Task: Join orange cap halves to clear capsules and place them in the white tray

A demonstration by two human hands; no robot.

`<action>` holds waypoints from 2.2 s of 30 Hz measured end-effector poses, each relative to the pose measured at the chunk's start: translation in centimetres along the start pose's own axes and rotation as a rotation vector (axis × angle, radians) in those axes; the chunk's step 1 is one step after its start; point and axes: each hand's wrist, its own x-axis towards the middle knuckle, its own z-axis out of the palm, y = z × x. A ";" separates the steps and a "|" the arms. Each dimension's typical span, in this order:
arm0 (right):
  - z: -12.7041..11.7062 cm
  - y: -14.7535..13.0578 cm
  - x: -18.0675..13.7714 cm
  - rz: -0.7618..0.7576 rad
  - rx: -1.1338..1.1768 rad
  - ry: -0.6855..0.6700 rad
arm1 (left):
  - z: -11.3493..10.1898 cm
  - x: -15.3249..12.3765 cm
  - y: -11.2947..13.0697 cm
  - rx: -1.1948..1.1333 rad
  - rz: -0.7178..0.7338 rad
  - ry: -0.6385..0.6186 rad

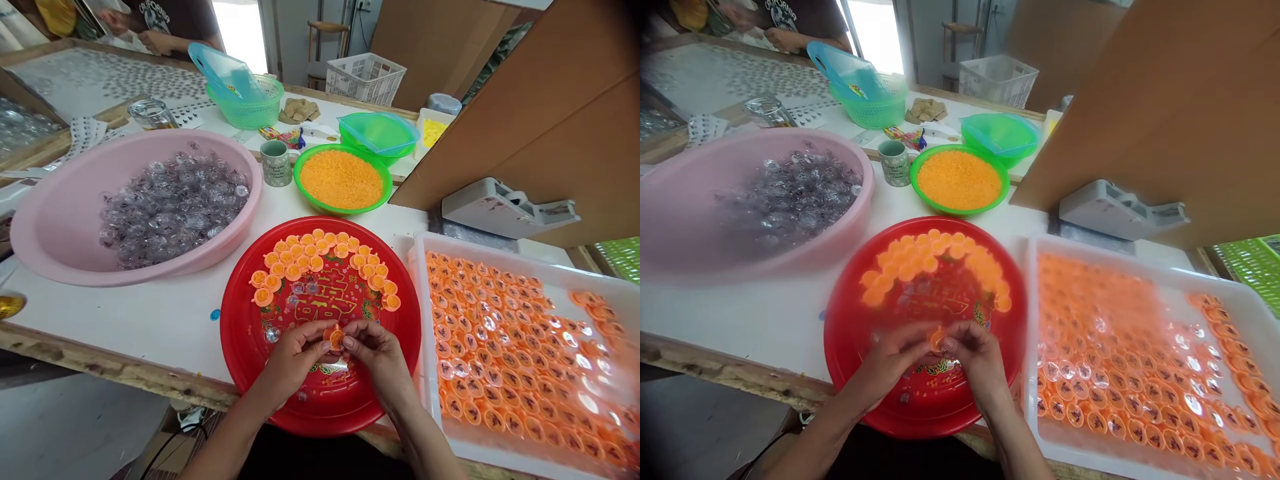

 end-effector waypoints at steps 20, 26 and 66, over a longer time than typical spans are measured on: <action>1.2 -0.6 -2.0 -0.216 -0.226 0.165 | 1.3 -0.1 -1.0 0.273 0.281 0.196; 1.3 -0.6 -2.1 -0.221 -0.222 0.194 | 1.4 -0.4 -1.0 0.371 0.350 0.196; 0.8 -0.4 -2.0 -0.281 -0.468 0.096 | 2.2 -0.1 -0.7 -0.248 -0.054 0.252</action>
